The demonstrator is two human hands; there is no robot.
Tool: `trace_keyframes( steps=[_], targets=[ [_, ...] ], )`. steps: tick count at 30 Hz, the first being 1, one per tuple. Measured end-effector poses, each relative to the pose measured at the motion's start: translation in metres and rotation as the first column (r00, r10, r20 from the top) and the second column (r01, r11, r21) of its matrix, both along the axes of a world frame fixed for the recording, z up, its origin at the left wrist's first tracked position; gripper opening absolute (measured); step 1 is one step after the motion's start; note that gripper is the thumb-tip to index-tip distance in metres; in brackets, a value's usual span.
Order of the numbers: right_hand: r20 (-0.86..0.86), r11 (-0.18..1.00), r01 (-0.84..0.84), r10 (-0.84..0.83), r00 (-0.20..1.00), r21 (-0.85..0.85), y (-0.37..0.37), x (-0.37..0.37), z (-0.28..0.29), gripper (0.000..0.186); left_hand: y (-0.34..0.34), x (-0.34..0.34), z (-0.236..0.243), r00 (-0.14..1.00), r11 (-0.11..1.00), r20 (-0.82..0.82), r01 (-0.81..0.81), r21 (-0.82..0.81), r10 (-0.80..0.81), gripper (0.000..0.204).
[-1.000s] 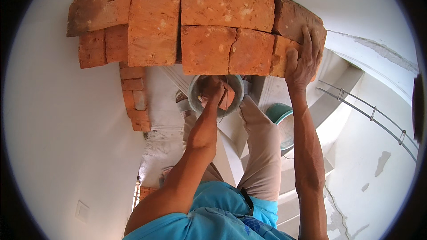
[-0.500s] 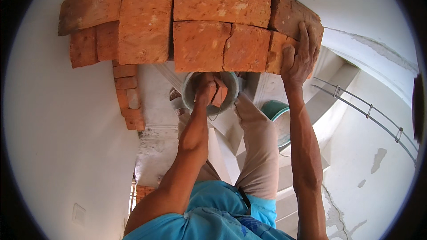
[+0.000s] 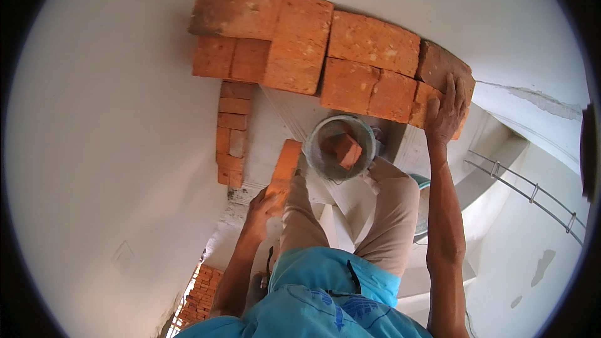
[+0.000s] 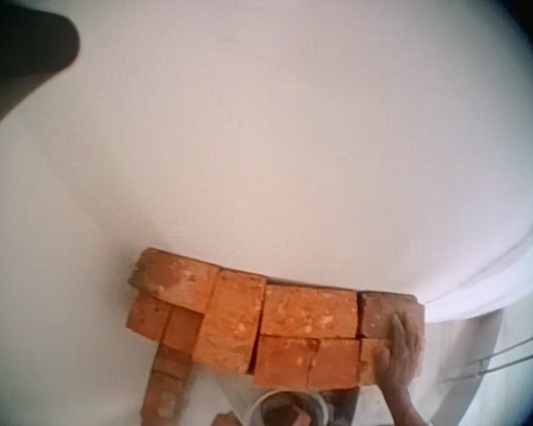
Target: The person takes bricks from a bucket and places them onto a curved brick structure on a staircase, pressing them into position by hand.
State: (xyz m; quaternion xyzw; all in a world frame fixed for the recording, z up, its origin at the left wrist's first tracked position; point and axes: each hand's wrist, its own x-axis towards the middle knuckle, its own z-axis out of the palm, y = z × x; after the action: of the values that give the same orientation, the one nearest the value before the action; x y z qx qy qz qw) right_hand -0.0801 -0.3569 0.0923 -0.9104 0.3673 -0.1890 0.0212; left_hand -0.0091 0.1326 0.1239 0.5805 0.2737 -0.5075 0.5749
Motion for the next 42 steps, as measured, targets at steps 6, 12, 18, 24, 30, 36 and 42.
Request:
trace_keyframes(
  steps=[6, 12, 18, 24, 30, 36, 42],
  targets=[
    [-0.018, 1.0, 0.008, -0.008, 1.0, -0.016, -0.001, -0.001, -0.003, 0.065, 0.025, 0.036, 0.086, 0.87, 0.95, 0.381, -0.274, -0.152, 0.312, 0.061],
    [0.012, 1.0, 0.002, -0.002, 1.0, -0.006, -0.001, 0.0, -0.002, 0.062, -0.045, 0.12, 0.081, 0.69, 0.923, 0.627, -0.36, -0.137, 0.362, 0.074],
    [0.034, 1.0, -0.018, 0.019, 0.999, -0.018, -0.002, 0.0, -0.002, 0.062, -0.111, 0.174, 0.035, 0.574, 0.854, 0.816, -0.459, 0.245, 0.074, 0.096],
    [0.059, 0.999, -0.043, 0.044, 0.997, -0.027, -0.002, -0.001, -0.003, 0.063, -0.164, 0.176, 0.025, 0.641, 0.673, 0.737, -0.451, 0.586, -0.213, 0.121],
    [0.031, 1.0, -0.004, 0.005, 1.0, -0.01, 0.0, 0.001, -0.005, 0.063, -0.176, 0.165, -0.017, 0.532, 0.695, 0.795, -0.454, 0.557, -0.29, 0.125],
    [0.02, 0.999, 0.002, -0.001, 1.0, -0.032, -0.005, -0.005, -0.005, 0.063, -0.164, 0.179, -0.033, 0.594, 0.891, 0.746, -0.454, 0.0, 0.302, 0.079],
    [0.016, 1.0, 0.014, -0.014, 1.0, -0.021, -0.002, -0.002, -0.004, 0.063, -0.158, 0.187, -0.033, 0.545, 0.878, 0.787, -0.478, 0.008, 0.29, 0.045]
  ],
)
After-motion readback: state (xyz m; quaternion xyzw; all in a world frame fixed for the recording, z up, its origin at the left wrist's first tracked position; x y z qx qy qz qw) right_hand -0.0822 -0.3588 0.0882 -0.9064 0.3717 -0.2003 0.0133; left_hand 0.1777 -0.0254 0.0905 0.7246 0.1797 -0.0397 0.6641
